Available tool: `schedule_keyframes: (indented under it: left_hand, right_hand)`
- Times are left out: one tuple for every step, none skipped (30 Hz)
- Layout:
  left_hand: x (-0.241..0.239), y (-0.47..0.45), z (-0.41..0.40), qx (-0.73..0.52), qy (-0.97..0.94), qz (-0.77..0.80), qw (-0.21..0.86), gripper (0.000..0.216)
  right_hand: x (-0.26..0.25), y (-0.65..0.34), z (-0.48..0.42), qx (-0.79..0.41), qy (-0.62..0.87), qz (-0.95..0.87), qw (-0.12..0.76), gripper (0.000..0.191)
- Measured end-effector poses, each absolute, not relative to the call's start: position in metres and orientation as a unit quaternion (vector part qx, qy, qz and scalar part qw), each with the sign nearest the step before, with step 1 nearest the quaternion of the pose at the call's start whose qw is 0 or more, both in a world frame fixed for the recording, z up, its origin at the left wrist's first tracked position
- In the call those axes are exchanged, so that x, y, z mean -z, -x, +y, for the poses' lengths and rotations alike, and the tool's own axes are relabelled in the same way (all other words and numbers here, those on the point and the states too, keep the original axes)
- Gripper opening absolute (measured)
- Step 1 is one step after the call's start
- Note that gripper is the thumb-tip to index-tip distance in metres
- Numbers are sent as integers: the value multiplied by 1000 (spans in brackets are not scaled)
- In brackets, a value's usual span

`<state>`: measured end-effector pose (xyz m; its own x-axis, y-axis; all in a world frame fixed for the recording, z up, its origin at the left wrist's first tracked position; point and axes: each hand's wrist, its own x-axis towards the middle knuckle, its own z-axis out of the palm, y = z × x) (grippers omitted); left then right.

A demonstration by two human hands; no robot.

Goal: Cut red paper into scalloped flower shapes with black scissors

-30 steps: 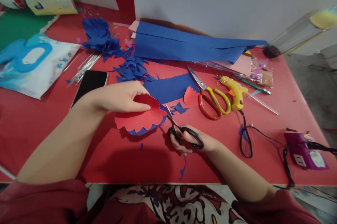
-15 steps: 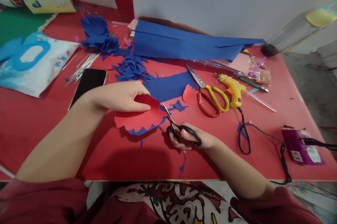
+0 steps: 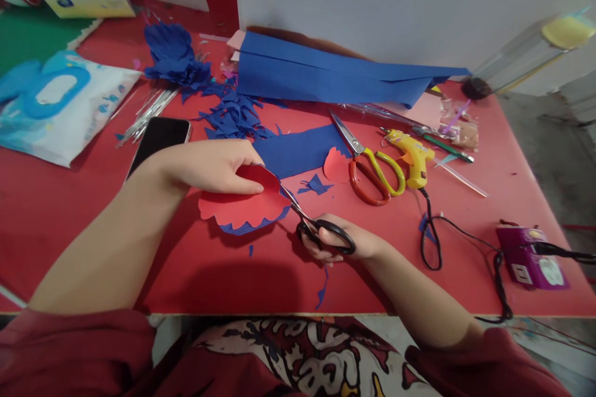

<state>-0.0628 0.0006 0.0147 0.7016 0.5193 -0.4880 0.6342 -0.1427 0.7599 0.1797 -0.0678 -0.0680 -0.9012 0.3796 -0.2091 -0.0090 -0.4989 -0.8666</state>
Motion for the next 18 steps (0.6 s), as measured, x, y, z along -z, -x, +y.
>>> schedule_keyframes:
  left_hand:
    - [-15, 63, 1, 54, -757, 380, 530, 15]
    - [-15, 63, 1, 54, -760, 376, 528, 15]
    - [-15, 64, 1, 53, -763, 373, 525, 16]
    - [-14, 64, 1, 52, -766, 370, 523, 16]
    - [-14, 64, 2, 52, -768, 366, 522, 16]
    - [-14, 64, 2, 51, -771, 362, 522, 16]
    - [-14, 64, 2, 50, -773, 356, 523, 16]
    - [-14, 64, 2, 49, -774, 350, 525, 16]
    - [-14, 63, 2, 47, -776, 345, 526, 17]
    - [-13, 63, 2, 47, -778, 339, 526, 17]
    - [-13, 62, 2, 48, -779, 335, 528, 17]
    - [-13, 62, 2, 50, -778, 333, 530, 17]
    - [-12, 62, 2, 54, -776, 332, 533, 18]
    - [-12, 62, 1, 58, -774, 332, 537, 18]
    - [-12, 62, 1, 60, -772, 331, 539, 18]
    - [-12, 62, 1, 60, -772, 330, 539, 18]
    - [-13, 62, 0, 59, -774, 328, 538, 18]
    - [-13, 62, 0, 57, -778, 327, 534, 18]
  right_hand:
    - [68, -180, -68, -843, 193, -490, 112, 54]
    - [67, -180, -67, -840, 197, -494, 108, 54]
    - [66, -180, -67, -837, 202, -499, 102, 55]
    - [65, -181, -66, -832, 208, -505, 96, 56]
    - [63, -181, -66, -827, 215, -511, 90, 57]
    - [62, -181, -66, -822, 222, -518, 83, 58]
    - [61, -181, -65, -818, 229, -523, 76, 59]
    - [60, -181, -65, -815, 234, -526, 72, 59]
    - [59, -180, -65, -814, 236, -526, 69, 59]
    - [59, -180, -66, -816, 234, -524, 69, 58]
    - [58, -180, -66, -818, 231, -522, 70, 58]
    - [58, -179, -66, -820, 229, -519, 75, 58]
    - [58, -179, -67, -821, 227, -518, 79, 57]
    - [58, -179, -67, -821, 225, -519, 83, 57]
    - [58, -179, -67, -820, 223, -520, 84, 57]
    - [58, -179, -68, -819, 221, -522, 85, 56]
    - [58, -179, -68, -819, 219, -523, 84, 56]
    - [59, -179, -68, -820, 215, -524, 82, 56]
